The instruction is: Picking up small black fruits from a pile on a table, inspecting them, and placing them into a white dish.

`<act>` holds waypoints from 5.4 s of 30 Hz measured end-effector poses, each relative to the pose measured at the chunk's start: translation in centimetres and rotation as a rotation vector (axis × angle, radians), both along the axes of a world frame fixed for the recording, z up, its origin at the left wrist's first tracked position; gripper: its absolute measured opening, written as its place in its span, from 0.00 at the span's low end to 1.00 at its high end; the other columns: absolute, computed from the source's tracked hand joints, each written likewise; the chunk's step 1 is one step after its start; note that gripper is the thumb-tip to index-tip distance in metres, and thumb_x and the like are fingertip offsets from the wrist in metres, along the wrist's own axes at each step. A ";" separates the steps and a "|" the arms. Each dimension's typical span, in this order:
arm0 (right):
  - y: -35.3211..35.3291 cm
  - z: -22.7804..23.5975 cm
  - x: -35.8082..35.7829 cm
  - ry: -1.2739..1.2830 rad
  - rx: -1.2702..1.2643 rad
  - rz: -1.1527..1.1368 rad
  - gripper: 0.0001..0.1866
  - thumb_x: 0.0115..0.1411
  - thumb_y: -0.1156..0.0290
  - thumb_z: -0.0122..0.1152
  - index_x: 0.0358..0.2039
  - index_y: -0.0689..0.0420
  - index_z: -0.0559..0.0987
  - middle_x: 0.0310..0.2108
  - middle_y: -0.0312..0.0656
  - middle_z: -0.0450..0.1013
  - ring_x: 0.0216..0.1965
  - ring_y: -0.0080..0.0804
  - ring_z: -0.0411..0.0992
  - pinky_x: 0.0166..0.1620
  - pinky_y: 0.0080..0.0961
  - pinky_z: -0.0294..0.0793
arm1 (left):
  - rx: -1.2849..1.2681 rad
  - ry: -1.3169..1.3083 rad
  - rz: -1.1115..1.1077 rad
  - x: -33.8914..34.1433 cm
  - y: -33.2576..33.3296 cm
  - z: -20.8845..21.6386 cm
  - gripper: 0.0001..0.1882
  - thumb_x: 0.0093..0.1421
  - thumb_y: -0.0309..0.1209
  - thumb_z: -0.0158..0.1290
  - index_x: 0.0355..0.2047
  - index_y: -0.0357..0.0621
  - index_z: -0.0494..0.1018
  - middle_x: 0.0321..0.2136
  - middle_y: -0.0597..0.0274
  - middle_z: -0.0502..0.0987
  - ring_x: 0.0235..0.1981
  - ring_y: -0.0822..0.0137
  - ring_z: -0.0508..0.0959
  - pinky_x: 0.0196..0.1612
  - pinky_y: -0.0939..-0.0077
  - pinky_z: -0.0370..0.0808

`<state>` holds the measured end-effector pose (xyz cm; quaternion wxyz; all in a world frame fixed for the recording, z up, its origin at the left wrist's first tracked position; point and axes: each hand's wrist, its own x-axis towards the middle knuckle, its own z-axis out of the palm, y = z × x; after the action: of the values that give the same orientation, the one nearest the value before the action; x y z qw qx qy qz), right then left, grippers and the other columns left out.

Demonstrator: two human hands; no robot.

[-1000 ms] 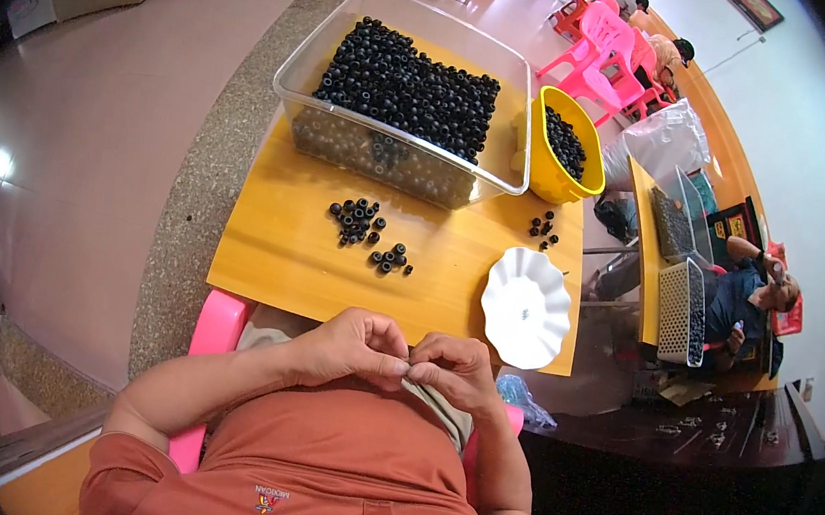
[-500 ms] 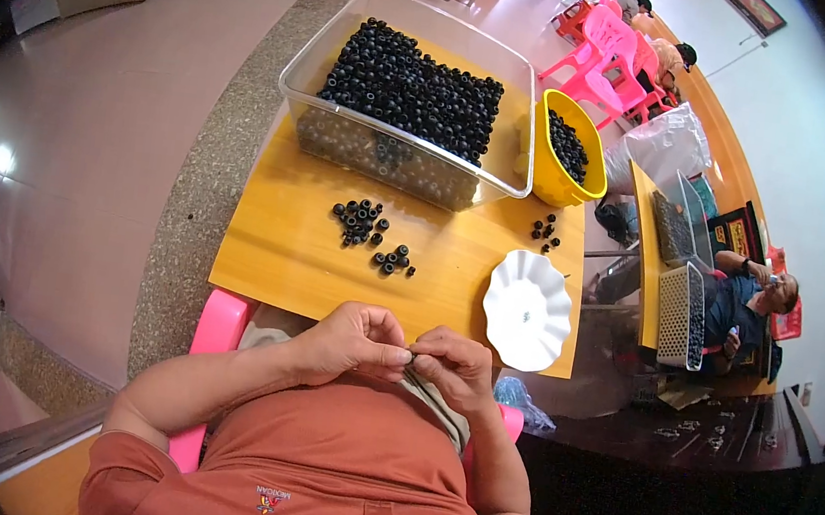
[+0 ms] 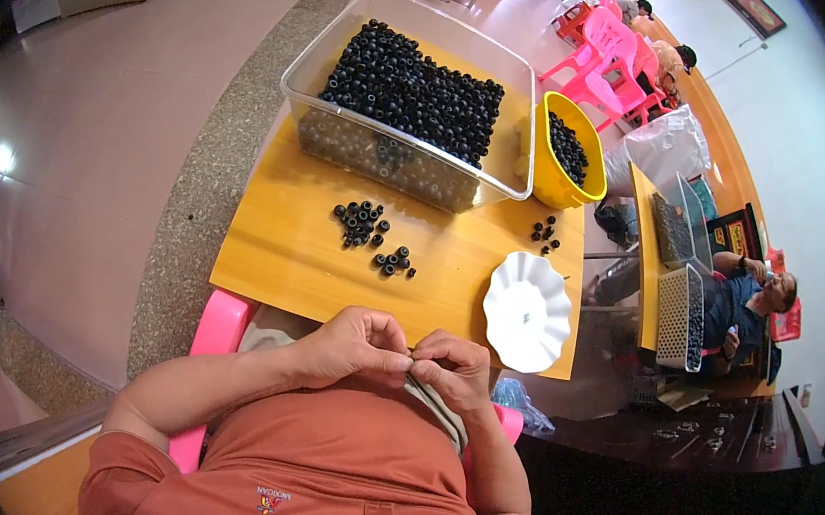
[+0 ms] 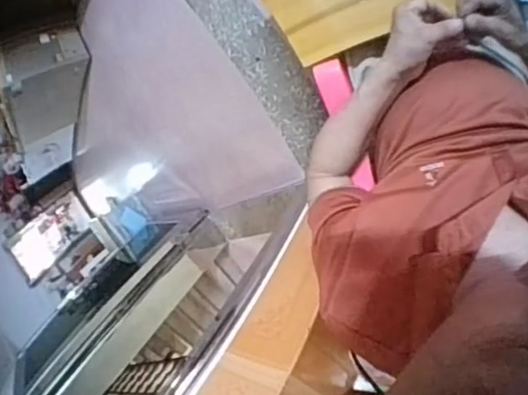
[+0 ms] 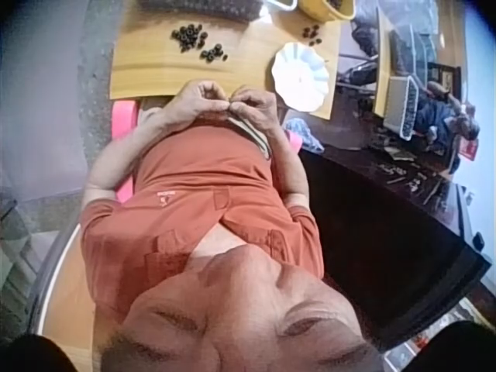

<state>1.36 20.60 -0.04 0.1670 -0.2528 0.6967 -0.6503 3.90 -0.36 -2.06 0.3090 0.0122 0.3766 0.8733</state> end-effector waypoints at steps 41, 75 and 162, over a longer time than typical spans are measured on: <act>-4.3 -0.7 -5.8 0.687 0.714 -0.305 0.06 0.52 0.71 0.63 0.31 0.57 0.80 0.31 0.43 0.75 0.31 0.43 0.75 0.34 0.33 0.75 | 0.008 -0.018 0.191 -0.3 -0.1 0.3 0.06 0.59 0.24 0.56 0.36 0.38 0.73 0.31 0.63 0.77 0.32 0.73 0.79 0.38 0.77 0.81; -1.8 -2.2 -6.3 0.308 0.228 -0.264 0.05 0.53 0.83 0.63 0.32 0.64 0.78 0.30 0.38 0.76 0.31 0.22 0.73 0.36 0.18 0.73 | 0.005 -0.014 0.250 -0.5 -0.4 0.2 0.05 0.58 0.23 0.57 0.35 0.37 0.75 0.29 0.62 0.78 0.29 0.72 0.80 0.36 0.78 0.80; -4.4 -1.2 -2.3 -0.004 -0.104 -0.165 0.09 0.56 0.82 0.61 0.39 0.66 0.77 0.40 0.42 0.72 0.42 0.25 0.71 0.45 0.19 0.70 | -0.052 0.040 0.459 -0.7 -0.4 -0.5 0.05 0.58 0.21 0.56 0.34 0.36 0.74 0.31 0.62 0.77 0.32 0.74 0.77 0.38 0.81 0.77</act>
<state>-0.93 16.22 -1.27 0.1010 -0.2012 0.6803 -0.6975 3.19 -0.72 -2.55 0.0947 -0.0645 0.3980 0.9102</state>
